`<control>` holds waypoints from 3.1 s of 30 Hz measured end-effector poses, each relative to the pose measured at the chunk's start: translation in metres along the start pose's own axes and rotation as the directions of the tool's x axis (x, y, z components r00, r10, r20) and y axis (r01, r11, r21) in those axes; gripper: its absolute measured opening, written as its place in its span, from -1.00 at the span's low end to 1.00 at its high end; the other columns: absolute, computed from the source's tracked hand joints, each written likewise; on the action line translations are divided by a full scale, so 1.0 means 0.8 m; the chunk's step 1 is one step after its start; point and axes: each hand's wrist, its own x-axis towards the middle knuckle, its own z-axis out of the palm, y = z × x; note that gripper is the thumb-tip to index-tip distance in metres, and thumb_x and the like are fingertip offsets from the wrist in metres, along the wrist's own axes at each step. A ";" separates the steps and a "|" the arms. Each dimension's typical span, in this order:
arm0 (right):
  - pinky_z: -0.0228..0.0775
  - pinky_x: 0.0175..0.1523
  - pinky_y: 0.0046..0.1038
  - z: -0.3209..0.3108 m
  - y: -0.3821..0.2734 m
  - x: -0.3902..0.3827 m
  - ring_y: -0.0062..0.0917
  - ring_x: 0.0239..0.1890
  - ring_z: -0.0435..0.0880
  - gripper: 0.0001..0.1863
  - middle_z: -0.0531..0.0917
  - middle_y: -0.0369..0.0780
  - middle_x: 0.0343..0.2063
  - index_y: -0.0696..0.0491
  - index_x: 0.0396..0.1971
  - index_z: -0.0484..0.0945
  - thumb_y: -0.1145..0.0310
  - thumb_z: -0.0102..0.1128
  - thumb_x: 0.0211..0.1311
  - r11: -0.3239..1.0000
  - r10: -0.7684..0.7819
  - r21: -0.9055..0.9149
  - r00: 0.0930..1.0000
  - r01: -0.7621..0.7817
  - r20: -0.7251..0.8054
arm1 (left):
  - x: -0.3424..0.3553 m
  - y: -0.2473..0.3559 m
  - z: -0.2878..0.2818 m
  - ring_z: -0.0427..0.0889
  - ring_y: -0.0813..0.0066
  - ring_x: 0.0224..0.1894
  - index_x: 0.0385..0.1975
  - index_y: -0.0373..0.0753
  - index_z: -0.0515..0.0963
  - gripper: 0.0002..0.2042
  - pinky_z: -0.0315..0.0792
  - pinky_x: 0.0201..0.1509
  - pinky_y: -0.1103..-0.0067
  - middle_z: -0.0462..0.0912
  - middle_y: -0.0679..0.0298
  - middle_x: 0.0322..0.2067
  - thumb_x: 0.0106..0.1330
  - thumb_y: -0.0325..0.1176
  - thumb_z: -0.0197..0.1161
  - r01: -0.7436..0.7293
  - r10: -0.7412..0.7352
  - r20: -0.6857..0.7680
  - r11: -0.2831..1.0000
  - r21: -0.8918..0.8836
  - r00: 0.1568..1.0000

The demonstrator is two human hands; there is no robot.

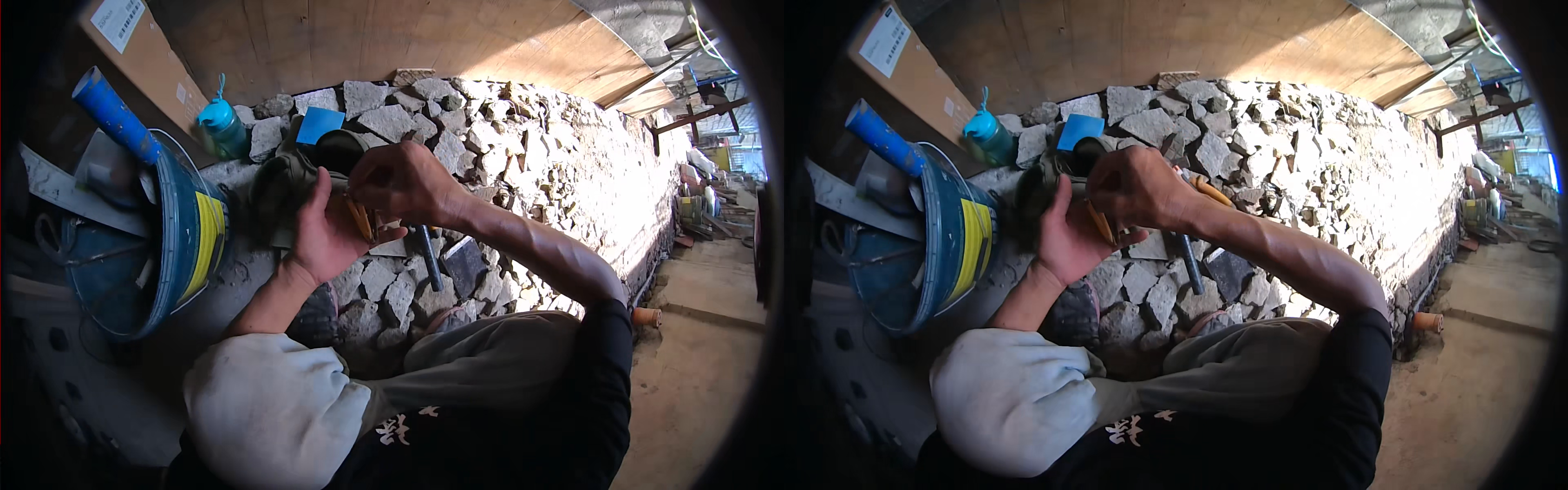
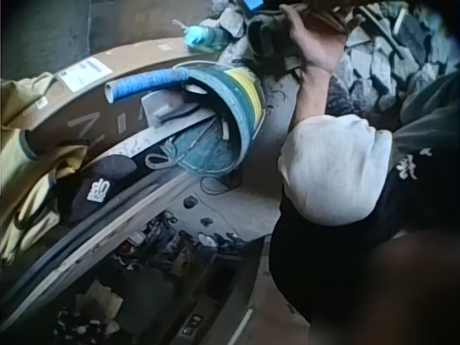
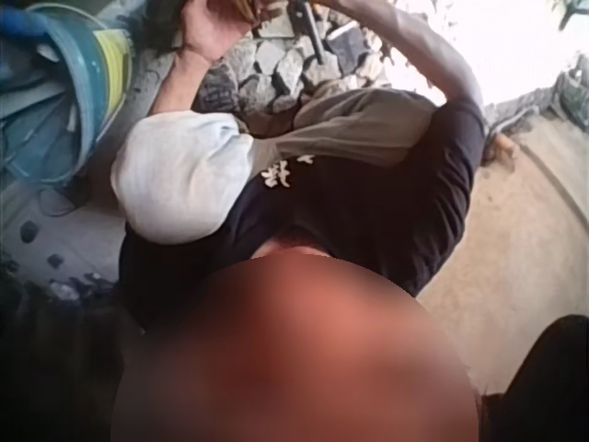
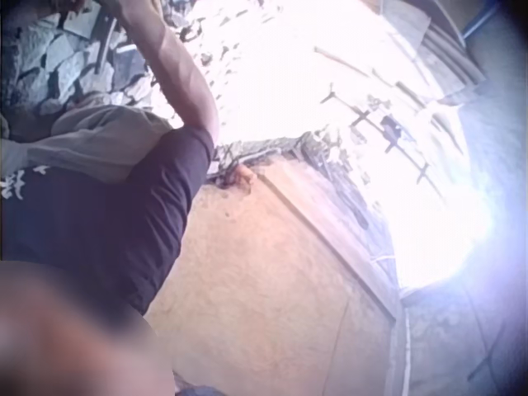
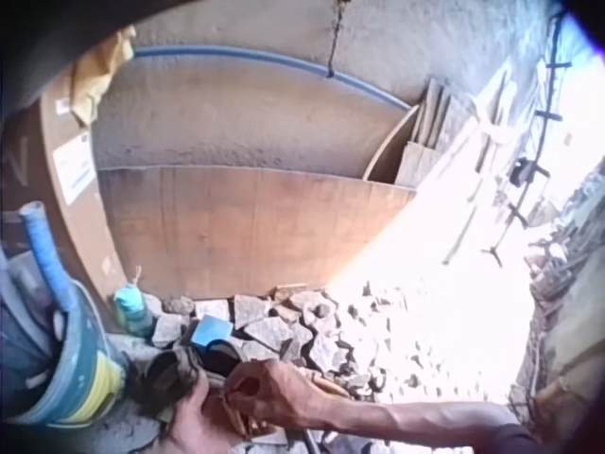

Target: Sharpening tools and organizing a tool bag.

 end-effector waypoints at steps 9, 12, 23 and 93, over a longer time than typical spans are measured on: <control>0.59 -0.29 -0.51 0.003 0.007 0.002 -0.55 -0.41 0.73 -0.81 0.72 -0.17 -0.45 0.18 -0.26 0.66 0.46 0.24 0.12 0.996 -0.010 -0.087 1.000 0.009 -0.012 | 0.002 -0.001 -0.006 0.50 0.13 0.16 0.21 -0.18 0.33 -0.26 0.31 0.26 0.03 0.52 0.16 0.11 0.32 0.37 -0.16 0.032 -0.031 0.043 0.999 -0.041 0.999; 0.59 -0.30 -0.50 0.003 0.007 0.001 -0.55 -0.42 0.72 -0.76 0.72 -0.16 -0.42 0.18 -0.19 0.63 0.46 0.25 0.12 0.998 -0.003 -0.061 1.000 0.004 0.011 | 0.003 -0.001 -0.006 0.52 0.16 0.15 0.21 -0.18 0.33 -0.25 0.30 0.26 0.02 0.53 0.15 0.10 0.32 0.38 -0.17 0.025 -0.024 0.065 0.999 -0.019 0.998; 0.56 -0.10 -0.33 0.019 0.017 0.004 -0.22 -0.20 0.67 -0.65 0.66 -0.09 -0.26 0.13 -0.12 0.61 0.46 0.33 0.02 0.901 -0.276 -0.338 0.960 0.272 0.039 | -0.002 0.000 -0.002 0.37 0.19 0.28 0.24 -0.09 0.31 -0.31 0.25 0.29 -0.03 0.42 0.22 0.21 0.33 0.35 -0.15 0.043 -0.042 0.014 0.997 -0.070 0.999; 0.55 -0.07 -0.28 0.010 0.177 0.118 -0.26 -0.17 0.71 -0.57 0.72 -0.07 -0.29 0.12 -0.31 0.70 0.08 0.40 -0.10 0.862 0.092 -0.497 0.995 -0.102 -0.045 | -0.026 0.077 -0.077 0.27 0.70 -0.58 0.16 -0.28 0.35 -0.67 0.18 -0.54 0.73 0.41 0.37 -0.36 0.44 -0.37 0.02 0.206 0.424 -0.173 -0.033 0.978 0.889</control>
